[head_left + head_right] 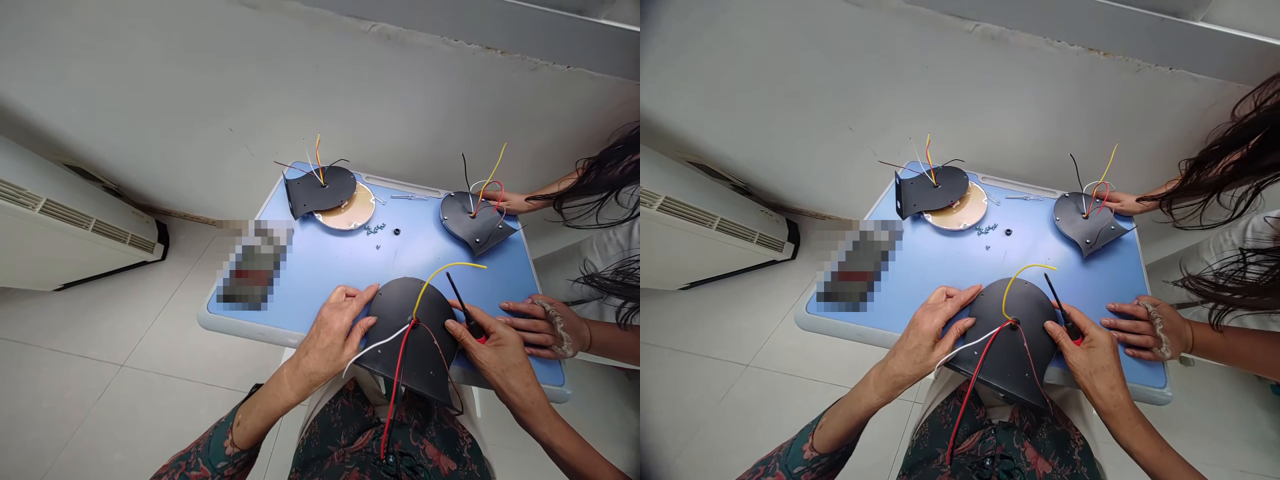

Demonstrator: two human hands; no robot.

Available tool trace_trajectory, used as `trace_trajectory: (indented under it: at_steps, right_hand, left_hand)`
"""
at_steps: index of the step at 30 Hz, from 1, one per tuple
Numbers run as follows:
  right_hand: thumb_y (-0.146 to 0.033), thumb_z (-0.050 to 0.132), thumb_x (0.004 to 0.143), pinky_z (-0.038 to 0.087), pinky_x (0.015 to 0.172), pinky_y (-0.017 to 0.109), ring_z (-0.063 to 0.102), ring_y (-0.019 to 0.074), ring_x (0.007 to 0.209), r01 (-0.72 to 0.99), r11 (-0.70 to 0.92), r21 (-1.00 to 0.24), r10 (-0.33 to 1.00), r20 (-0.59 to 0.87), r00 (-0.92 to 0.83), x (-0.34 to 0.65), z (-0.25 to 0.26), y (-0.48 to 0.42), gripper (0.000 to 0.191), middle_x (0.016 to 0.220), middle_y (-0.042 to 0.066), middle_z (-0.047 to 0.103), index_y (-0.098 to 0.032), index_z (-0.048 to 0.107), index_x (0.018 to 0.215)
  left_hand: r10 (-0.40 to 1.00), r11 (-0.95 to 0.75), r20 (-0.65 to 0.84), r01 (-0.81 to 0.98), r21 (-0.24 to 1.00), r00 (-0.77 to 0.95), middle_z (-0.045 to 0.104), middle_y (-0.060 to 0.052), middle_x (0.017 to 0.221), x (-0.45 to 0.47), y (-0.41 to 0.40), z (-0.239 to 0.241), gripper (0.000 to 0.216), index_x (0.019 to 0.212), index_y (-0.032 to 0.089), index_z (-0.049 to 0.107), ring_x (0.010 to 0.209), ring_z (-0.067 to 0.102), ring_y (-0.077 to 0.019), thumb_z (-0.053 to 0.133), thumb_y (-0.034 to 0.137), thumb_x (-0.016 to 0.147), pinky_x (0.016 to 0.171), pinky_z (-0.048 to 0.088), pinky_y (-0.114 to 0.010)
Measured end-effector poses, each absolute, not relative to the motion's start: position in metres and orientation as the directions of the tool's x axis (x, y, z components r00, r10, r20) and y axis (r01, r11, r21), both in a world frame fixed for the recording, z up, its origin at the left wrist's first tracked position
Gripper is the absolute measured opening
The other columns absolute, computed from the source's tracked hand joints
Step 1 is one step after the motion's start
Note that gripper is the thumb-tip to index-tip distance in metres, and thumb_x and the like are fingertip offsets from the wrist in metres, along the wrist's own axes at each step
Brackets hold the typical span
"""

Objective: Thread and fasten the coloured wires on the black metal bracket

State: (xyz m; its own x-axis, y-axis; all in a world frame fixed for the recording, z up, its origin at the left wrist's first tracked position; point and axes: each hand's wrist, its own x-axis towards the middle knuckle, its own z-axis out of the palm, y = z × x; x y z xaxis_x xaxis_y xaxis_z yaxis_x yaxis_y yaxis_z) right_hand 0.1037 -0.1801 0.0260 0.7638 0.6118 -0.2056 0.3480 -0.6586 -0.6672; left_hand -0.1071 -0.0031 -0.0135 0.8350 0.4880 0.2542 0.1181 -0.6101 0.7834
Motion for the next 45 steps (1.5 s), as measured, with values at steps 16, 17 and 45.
trace_trajectory:
  at_steps: [16,17,45]
  right_hand:
    - [-0.061,0.077,0.071,0.040,0.048,0.028,0.048,0.0131,0.050,-0.024,-0.594,-0.804,0.513,-0.402,0.758,0.081,0.016,-0.207,0.077,0.059,-0.004,0.059,-0.013,0.065,0.131]
    - [-0.061,0.078,0.071,0.038,0.047,0.027,0.044,0.0118,0.048,-0.053,-0.586,-0.809,0.503,-0.415,0.758,0.081,0.015,-0.207,0.079,0.059,-0.004,0.058,-0.013,0.064,0.132]
    - [-0.063,0.082,0.066,0.049,0.050,0.030,0.030,0.0039,0.039,-0.189,-0.632,-0.752,0.413,-0.533,0.738,0.085,0.020,-0.210,0.084,0.060,-0.008,0.059,-0.020,0.058,0.135]
  left_hand:
    - [0.484,-0.616,0.257,0.117,0.779,0.837,0.067,-0.011,0.114,-0.107,-0.004,-0.013,0.044,0.146,0.022,0.052,0.109,0.059,-0.0237,0.050,0.023,0.102,0.092,0.057,-0.041]
    - [0.481,-0.616,0.260,0.112,0.779,0.837,0.067,-0.011,0.114,-0.107,-0.003,-0.013,0.045,0.146,0.022,0.052,0.109,0.059,-0.0237,0.050,0.023,0.102,0.092,0.057,-0.041]
    - [0.446,-0.634,0.327,0.036,0.773,0.833,0.072,-0.008,0.091,-0.104,-0.005,-0.015,0.046,0.145,0.015,0.051,0.104,0.057,-0.0245,0.045,0.010,0.100,0.087,0.055,-0.040]
